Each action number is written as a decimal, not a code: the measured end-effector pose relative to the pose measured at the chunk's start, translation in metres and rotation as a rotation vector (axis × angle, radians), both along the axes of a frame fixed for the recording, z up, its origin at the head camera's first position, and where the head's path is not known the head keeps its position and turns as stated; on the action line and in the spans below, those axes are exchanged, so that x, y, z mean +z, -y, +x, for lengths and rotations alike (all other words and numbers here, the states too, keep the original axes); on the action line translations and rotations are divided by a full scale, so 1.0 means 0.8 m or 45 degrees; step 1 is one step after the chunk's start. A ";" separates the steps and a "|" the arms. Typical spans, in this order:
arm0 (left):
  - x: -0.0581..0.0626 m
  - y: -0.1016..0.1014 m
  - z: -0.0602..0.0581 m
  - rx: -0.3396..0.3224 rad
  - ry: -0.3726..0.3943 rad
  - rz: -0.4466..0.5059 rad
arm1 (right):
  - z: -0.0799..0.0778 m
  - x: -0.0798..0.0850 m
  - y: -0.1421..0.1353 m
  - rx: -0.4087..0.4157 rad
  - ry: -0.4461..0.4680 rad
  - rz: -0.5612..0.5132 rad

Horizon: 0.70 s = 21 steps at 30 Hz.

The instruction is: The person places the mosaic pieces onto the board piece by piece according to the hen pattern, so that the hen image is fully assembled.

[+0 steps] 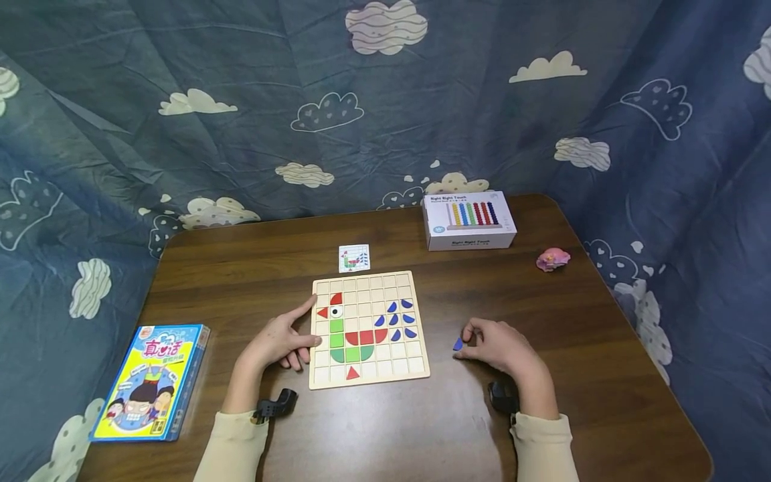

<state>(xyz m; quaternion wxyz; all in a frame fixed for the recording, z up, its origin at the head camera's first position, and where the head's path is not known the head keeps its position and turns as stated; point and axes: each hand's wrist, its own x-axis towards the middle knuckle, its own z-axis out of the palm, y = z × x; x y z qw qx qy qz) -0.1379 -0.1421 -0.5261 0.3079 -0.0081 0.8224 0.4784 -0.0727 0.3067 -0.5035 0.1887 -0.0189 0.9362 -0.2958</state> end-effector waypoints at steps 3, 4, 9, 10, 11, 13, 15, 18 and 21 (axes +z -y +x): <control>0.000 0.000 0.000 0.002 -0.004 -0.007 | -0.004 -0.003 0.009 -0.012 -0.037 0.050; 0.000 0.000 0.001 0.002 -0.005 -0.008 | -0.006 -0.003 0.012 -0.018 -0.044 0.058; 0.001 0.001 0.001 0.002 -0.011 -0.004 | -0.016 -0.010 0.024 -0.020 -0.135 0.138; 0.002 0.001 0.002 0.002 -0.012 -0.002 | -0.019 -0.012 0.027 -0.021 -0.168 0.165; 0.002 0.001 0.002 0.002 -0.010 -0.002 | -0.022 -0.015 0.030 -0.022 -0.202 0.187; 0.002 0.001 0.001 0.005 -0.007 -0.001 | -0.029 -0.019 0.035 -0.034 -0.257 0.212; 0.002 0.001 0.001 0.004 -0.009 0.000 | -0.034 -0.023 0.038 -0.059 -0.280 0.203; 0.001 0.001 0.000 0.001 -0.007 0.009 | -0.038 -0.026 0.037 -0.084 -0.279 0.157; 0.000 0.001 0.000 -0.001 -0.007 0.012 | -0.038 -0.026 0.034 -0.092 -0.255 0.112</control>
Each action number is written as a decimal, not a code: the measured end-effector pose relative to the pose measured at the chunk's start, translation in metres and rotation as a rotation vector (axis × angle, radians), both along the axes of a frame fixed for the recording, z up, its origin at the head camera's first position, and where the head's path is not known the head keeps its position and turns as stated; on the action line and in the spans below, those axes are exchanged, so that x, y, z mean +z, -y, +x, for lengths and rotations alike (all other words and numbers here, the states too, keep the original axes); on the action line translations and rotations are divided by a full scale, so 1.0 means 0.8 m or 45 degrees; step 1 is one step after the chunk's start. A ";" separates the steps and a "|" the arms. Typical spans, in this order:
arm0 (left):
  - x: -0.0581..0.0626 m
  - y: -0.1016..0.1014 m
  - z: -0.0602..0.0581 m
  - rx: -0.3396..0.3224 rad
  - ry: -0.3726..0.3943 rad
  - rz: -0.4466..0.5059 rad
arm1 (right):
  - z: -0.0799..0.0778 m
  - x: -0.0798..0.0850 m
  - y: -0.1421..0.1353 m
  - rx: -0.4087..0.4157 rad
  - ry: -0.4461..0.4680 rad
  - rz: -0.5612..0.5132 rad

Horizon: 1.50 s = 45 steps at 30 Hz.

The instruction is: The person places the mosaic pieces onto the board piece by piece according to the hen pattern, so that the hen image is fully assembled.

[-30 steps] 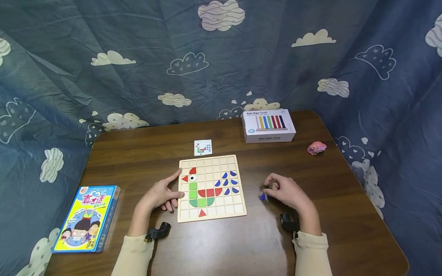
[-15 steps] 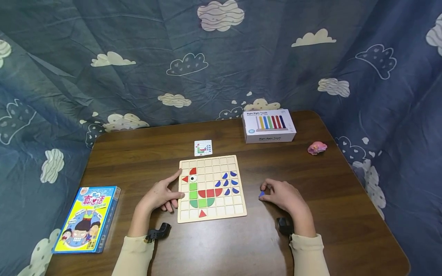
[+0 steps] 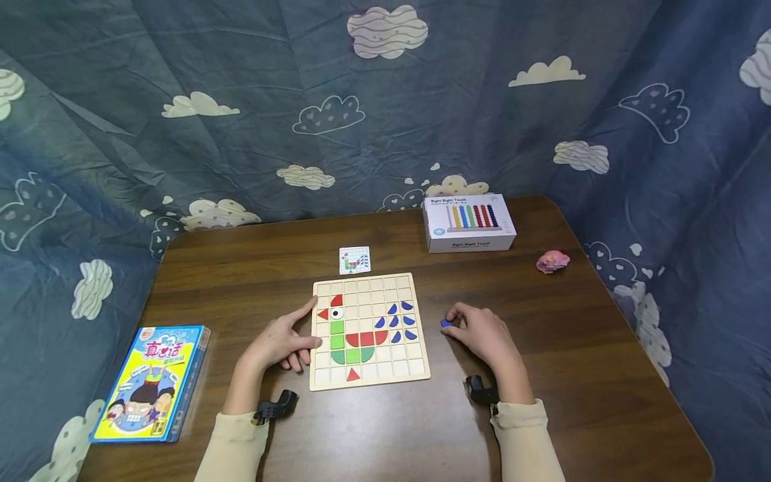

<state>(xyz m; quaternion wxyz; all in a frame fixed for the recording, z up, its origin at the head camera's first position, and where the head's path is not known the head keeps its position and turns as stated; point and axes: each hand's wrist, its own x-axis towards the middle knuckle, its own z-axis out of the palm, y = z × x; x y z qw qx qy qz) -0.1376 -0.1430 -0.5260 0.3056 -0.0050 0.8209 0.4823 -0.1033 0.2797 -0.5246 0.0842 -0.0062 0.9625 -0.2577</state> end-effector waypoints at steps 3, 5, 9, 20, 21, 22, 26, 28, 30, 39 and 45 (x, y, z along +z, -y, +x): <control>-0.001 0.001 0.000 0.001 -0.006 -0.005 | 0.001 0.001 -0.001 0.016 0.015 -0.038; -0.001 0.001 0.001 0.000 -0.011 -0.006 | 0.001 0.002 0.001 0.020 0.010 -0.059; -0.002 0.001 0.001 -0.002 -0.013 0.003 | 0.006 0.006 0.012 0.040 0.017 -0.163; 0.000 0.000 0.001 0.002 -0.009 0.008 | 0.033 0.008 0.059 0.192 0.075 -0.261; 0.000 0.000 0.001 0.002 -0.010 0.008 | 0.033 0.008 0.061 0.183 0.067 -0.238; 0.000 0.000 0.001 0.000 -0.010 0.008 | 0.033 0.009 0.062 0.179 0.057 -0.223; 0.000 0.000 0.001 -0.001 -0.013 0.017 | 0.034 0.010 0.066 0.179 0.038 -0.188; 0.000 0.000 0.000 -0.002 -0.015 0.021 | 0.034 0.009 0.066 0.180 0.031 -0.181; 0.000 0.001 0.000 -0.002 -0.014 0.020 | 0.034 0.008 0.067 0.174 0.027 -0.174; 0.000 -0.001 0.000 0.008 0.000 0.001 | 0.032 0.006 0.070 0.152 0.037 -0.149; 0.001 -0.002 0.001 0.017 -0.003 -0.004 | 0.031 0.004 0.073 0.120 0.040 -0.136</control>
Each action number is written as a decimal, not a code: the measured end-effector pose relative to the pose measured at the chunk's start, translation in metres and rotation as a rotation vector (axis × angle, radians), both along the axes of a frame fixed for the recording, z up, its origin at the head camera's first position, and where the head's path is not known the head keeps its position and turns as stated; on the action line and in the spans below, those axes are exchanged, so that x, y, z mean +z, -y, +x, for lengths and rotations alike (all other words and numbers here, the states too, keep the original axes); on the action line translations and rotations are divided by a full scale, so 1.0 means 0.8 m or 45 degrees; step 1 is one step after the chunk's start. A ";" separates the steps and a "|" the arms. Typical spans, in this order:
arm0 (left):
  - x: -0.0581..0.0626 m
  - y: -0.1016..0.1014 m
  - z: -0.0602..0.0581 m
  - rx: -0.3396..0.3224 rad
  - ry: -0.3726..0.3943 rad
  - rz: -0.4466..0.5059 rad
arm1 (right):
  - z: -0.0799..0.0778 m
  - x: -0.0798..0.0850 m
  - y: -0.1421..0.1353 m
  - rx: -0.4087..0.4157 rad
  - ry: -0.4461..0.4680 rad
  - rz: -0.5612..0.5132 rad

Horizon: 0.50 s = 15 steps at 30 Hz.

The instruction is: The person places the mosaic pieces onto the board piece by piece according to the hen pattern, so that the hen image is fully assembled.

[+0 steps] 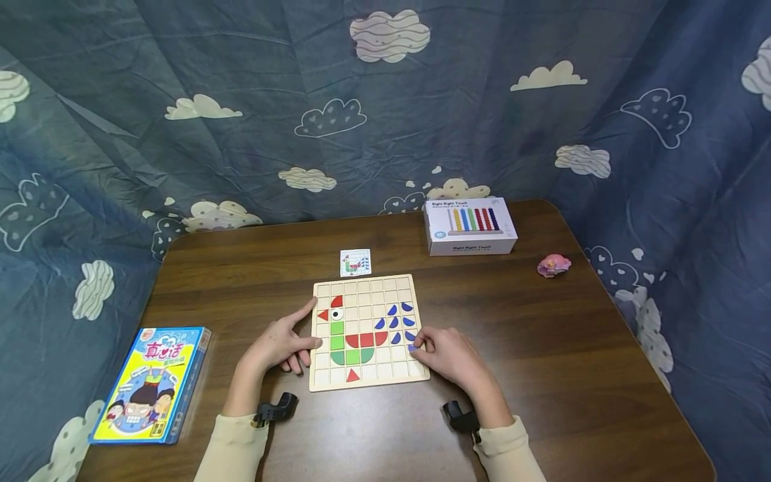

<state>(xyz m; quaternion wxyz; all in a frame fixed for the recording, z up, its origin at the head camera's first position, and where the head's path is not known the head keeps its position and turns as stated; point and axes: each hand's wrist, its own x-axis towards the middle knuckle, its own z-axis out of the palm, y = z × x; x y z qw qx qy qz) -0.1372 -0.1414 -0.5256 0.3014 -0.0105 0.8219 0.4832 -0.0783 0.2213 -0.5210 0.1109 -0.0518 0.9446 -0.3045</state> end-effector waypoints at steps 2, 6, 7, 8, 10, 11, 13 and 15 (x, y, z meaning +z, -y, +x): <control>0.000 0.000 0.000 0.002 0.000 -0.002 | 0.000 -0.001 0.000 -0.008 0.006 0.001; -0.001 0.000 0.002 -0.001 -0.002 -0.002 | 0.001 -0.002 0.000 -0.014 0.009 0.010; -0.001 0.000 0.002 -0.003 -0.002 -0.002 | 0.001 -0.003 0.000 -0.014 0.008 0.012; -0.002 0.001 0.002 -0.004 -0.003 0.000 | 0.002 -0.003 0.000 -0.013 0.004 0.015; -0.003 0.001 0.002 -0.006 -0.006 0.000 | 0.001 -0.003 0.000 -0.011 -0.003 0.020; -0.003 0.001 0.002 -0.006 -0.005 0.001 | 0.001 -0.004 0.000 -0.009 -0.009 0.022; -0.004 0.002 0.001 -0.005 -0.009 0.002 | 0.001 -0.004 0.000 -0.007 -0.013 0.021; -0.004 0.002 0.001 -0.005 -0.013 0.003 | 0.000 -0.004 0.000 -0.006 -0.015 0.020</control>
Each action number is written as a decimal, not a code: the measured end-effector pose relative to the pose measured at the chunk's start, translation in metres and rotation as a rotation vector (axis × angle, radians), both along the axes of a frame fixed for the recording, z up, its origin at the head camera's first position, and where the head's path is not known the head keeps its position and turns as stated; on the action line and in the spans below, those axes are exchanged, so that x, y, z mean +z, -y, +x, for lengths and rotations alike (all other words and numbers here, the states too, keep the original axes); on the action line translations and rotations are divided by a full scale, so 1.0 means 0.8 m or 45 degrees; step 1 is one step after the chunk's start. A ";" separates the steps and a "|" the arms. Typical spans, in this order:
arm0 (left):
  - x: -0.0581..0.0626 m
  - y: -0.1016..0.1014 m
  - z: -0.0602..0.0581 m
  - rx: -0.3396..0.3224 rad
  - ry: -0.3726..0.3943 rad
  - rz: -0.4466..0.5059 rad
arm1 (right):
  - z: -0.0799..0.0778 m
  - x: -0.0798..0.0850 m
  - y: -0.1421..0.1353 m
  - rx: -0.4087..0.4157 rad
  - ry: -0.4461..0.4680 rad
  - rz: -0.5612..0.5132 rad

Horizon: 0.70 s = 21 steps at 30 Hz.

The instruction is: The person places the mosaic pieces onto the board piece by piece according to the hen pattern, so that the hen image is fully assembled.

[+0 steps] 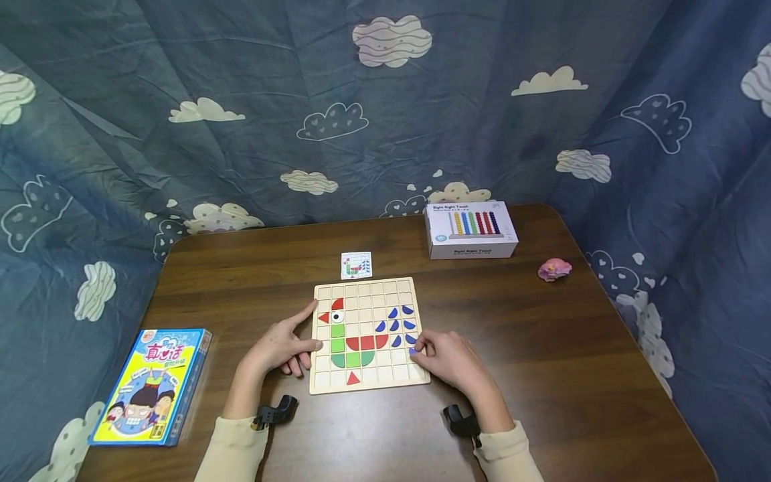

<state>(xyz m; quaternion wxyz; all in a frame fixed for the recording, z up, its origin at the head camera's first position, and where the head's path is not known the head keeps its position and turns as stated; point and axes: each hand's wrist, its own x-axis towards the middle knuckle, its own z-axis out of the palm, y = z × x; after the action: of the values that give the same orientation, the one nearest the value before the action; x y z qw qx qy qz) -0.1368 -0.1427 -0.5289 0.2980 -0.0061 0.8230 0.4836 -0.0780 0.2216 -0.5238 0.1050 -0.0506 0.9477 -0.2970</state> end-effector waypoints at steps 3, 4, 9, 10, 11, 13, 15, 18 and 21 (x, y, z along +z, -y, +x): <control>0.000 0.000 -0.001 0.000 -0.003 0.000 | -0.001 0.000 0.000 0.001 -0.003 0.001; 0.000 0.000 -0.001 0.001 -0.004 -0.001 | -0.001 0.000 0.000 0.002 -0.005 0.001; -0.001 0.000 -0.001 0.002 -0.011 -0.009 | -0.001 0.000 0.001 -0.002 -0.003 -0.004; -0.001 0.000 -0.001 0.002 -0.010 -0.010 | -0.001 0.000 0.001 -0.001 -0.002 -0.004; -0.001 0.000 -0.001 0.003 -0.011 -0.012 | -0.001 0.000 0.001 0.000 -0.002 -0.004; -0.001 0.000 -0.001 0.002 -0.007 -0.011 | -0.001 0.000 0.001 0.003 -0.002 -0.004; -0.001 0.000 -0.002 0.002 -0.006 -0.010 | -0.001 0.000 0.001 0.006 -0.001 -0.005; -0.001 0.000 -0.002 -0.006 -0.003 -0.005 | -0.001 0.000 -0.001 0.005 0.004 -0.003; 0.000 -0.001 -0.003 -0.021 -0.004 0.000 | 0.000 -0.001 -0.003 0.007 0.008 -0.001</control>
<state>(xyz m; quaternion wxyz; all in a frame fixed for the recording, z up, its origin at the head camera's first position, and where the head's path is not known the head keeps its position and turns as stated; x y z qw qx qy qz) -0.1393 -0.1420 -0.5292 0.3008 0.0014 0.8233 0.4813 -0.0778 0.2239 -0.5245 0.1088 -0.0522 0.9471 -0.2974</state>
